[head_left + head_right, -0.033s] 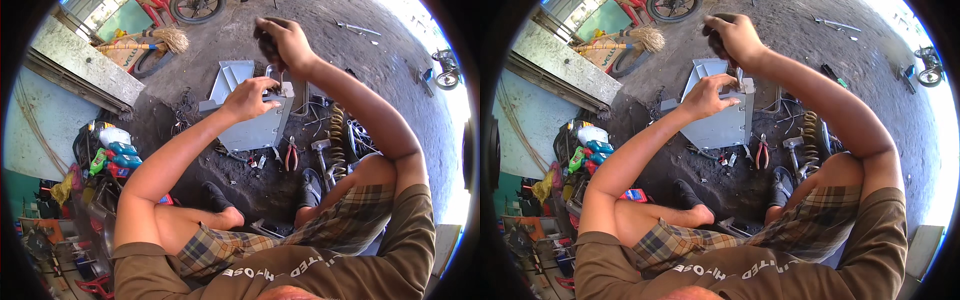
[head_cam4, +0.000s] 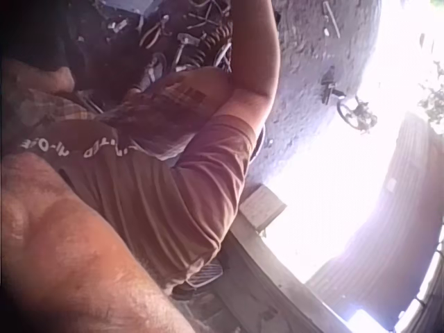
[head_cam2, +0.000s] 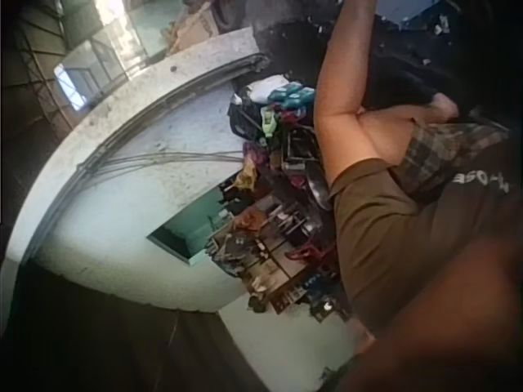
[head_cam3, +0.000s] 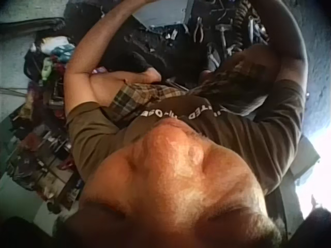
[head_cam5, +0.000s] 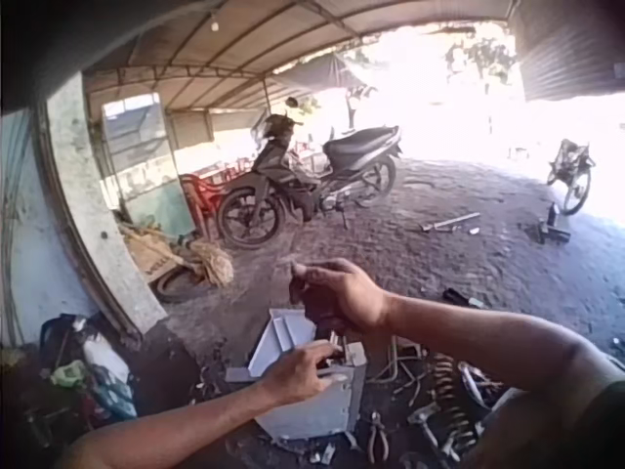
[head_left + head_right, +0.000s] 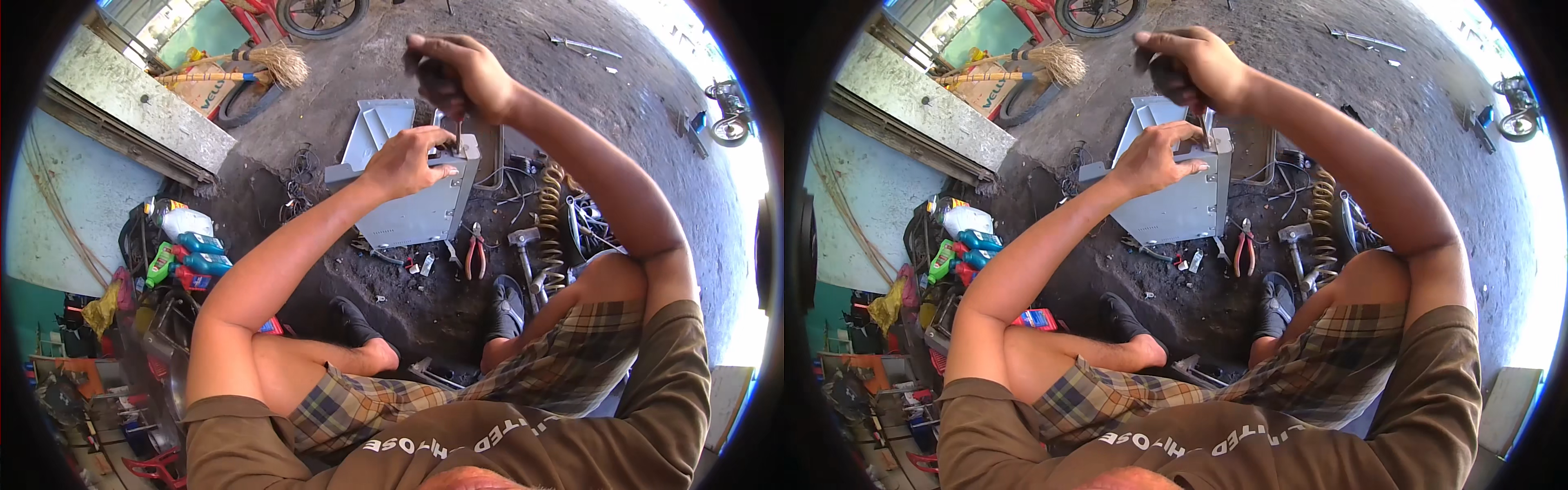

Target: The person sits on the floor and uses a screwdriver to remove screws from the back panel of a silver electronic device. After opening the casing, the person manipulates internal components, including a disc drive and circuit boards, using the screwdriver to adjust parts.

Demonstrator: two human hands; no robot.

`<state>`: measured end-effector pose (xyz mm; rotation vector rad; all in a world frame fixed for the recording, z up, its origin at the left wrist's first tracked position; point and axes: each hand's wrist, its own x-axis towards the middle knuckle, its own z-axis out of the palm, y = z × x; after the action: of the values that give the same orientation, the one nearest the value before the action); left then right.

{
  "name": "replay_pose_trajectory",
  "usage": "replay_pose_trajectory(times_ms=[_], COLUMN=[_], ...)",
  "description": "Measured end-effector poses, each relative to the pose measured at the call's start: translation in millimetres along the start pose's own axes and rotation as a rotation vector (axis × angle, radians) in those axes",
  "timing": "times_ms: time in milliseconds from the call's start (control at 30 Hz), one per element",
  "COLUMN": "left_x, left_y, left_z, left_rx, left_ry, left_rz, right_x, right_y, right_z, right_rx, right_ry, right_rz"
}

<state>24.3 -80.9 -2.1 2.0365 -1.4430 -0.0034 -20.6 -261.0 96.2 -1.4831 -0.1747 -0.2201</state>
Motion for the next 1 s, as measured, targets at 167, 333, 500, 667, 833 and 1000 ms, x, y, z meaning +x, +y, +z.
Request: replay_pose_trajectory(times_ms=[167,333,500,667,833,1000], left_x=[-2.0,0.6,-1.0,-1.6,0.1,0.2], left_y=[-1.3,0.2,-3.2,-3.6,-5.3,-1.9], left_z=[-4.1,-2.1,0.0,0.2,-1.4,-1.1], left_rx=[0.047,0.022,0.039,0.050,0.045,0.069], left_ry=[-0.002,0.000,0.019,0.016,0.017,0.008], left_rz=[0.000,0.011,0.025,0.024,0.016,0.016], right_x=[-8.6,-0.3,4.1,-1.8,-0.6,-4.9], right_y=[-4.5,-13.9,14.3,3.5,6.7,-17.9], right_z=[20.6,-9.8,7.4,2.5,17.3,2.2], right_rx=[-0.219,0.062,-0.407,-0.335,-0.497,-0.324], right_ry=[0.211,-0.293,0.407,0.117,0.305,-0.168], right_rz=[-0.065,0.079,-0.204,-0.089,-0.190,0.031])
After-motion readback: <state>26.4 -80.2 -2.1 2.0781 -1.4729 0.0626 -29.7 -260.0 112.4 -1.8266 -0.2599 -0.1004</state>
